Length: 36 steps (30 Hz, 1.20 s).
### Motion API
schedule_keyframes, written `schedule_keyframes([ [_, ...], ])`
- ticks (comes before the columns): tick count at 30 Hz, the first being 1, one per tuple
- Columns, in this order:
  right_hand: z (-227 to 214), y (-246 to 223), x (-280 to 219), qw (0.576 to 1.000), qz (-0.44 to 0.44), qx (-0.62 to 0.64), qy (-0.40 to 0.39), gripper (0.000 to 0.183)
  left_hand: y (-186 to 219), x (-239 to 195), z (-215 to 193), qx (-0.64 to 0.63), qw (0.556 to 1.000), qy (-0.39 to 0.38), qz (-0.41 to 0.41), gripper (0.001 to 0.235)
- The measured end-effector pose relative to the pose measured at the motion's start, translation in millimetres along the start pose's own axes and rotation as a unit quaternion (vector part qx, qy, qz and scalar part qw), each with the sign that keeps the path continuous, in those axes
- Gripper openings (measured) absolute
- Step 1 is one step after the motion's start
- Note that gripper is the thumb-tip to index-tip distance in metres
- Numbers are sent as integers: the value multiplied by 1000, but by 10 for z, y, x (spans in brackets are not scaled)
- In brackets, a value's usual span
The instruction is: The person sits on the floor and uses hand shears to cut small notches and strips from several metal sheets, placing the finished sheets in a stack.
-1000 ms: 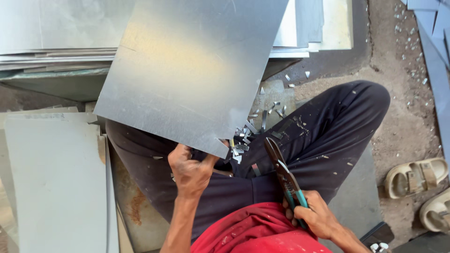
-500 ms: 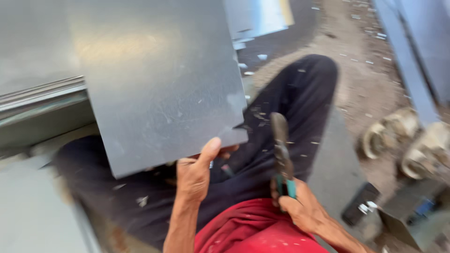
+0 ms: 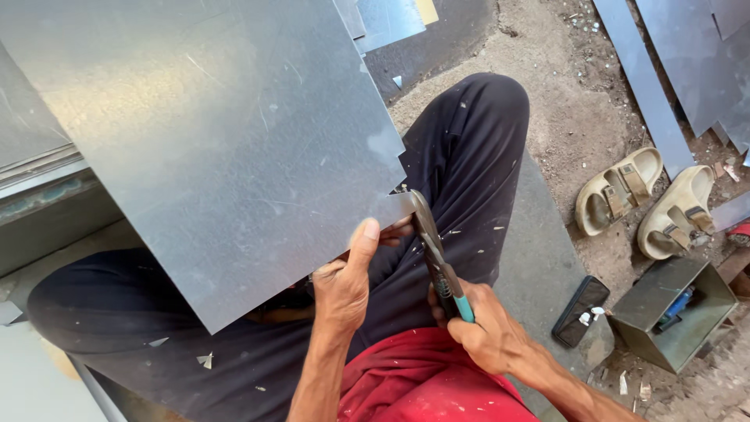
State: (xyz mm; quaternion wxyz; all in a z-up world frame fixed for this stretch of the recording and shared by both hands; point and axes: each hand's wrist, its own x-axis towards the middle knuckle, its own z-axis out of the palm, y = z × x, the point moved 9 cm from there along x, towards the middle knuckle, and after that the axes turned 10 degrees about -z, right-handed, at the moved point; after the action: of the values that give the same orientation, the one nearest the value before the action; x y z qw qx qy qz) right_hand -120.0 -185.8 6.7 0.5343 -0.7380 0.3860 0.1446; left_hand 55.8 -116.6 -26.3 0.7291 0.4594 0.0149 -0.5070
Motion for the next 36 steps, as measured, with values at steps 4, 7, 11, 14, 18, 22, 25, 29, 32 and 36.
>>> schedule_keyframes([
  [4,33,165,-34,997,59,-43,-4,23,-85,-10,-128,-3,997,73,-23,24],
  [7,97,-34,-72,998,-15,60,-23,35,-136,12,-111,-1,993,104,-48,22],
  [11,128,-100,-91,999,-14,45,-23,29,-130,33,-22,-21,994,100,-41,22],
  [14,108,-128,-53,1000,-14,16,-7,24,-96,39,-30,-6,993,117,-35,22],
  [18,73,-25,-58,1000,8,-18,19,18,-96,54,-54,35,990,134,-31,20],
  [22,96,121,-19,999,12,-8,29,18,-47,30,-52,-26,993,111,-11,21],
  [25,183,231,-72,998,48,43,-19,22,176,-278,-394,-81,977,188,67,35],
  [29,207,24,-211,995,3,17,-101,36,604,-1025,-1129,-87,925,333,160,28],
  [32,391,-252,-262,984,-47,-13,-173,41,676,-1313,-1294,-45,914,364,172,17],
  [36,815,-658,-103,962,-68,-16,-263,44,613,-1278,-1352,-66,937,324,113,19],
])
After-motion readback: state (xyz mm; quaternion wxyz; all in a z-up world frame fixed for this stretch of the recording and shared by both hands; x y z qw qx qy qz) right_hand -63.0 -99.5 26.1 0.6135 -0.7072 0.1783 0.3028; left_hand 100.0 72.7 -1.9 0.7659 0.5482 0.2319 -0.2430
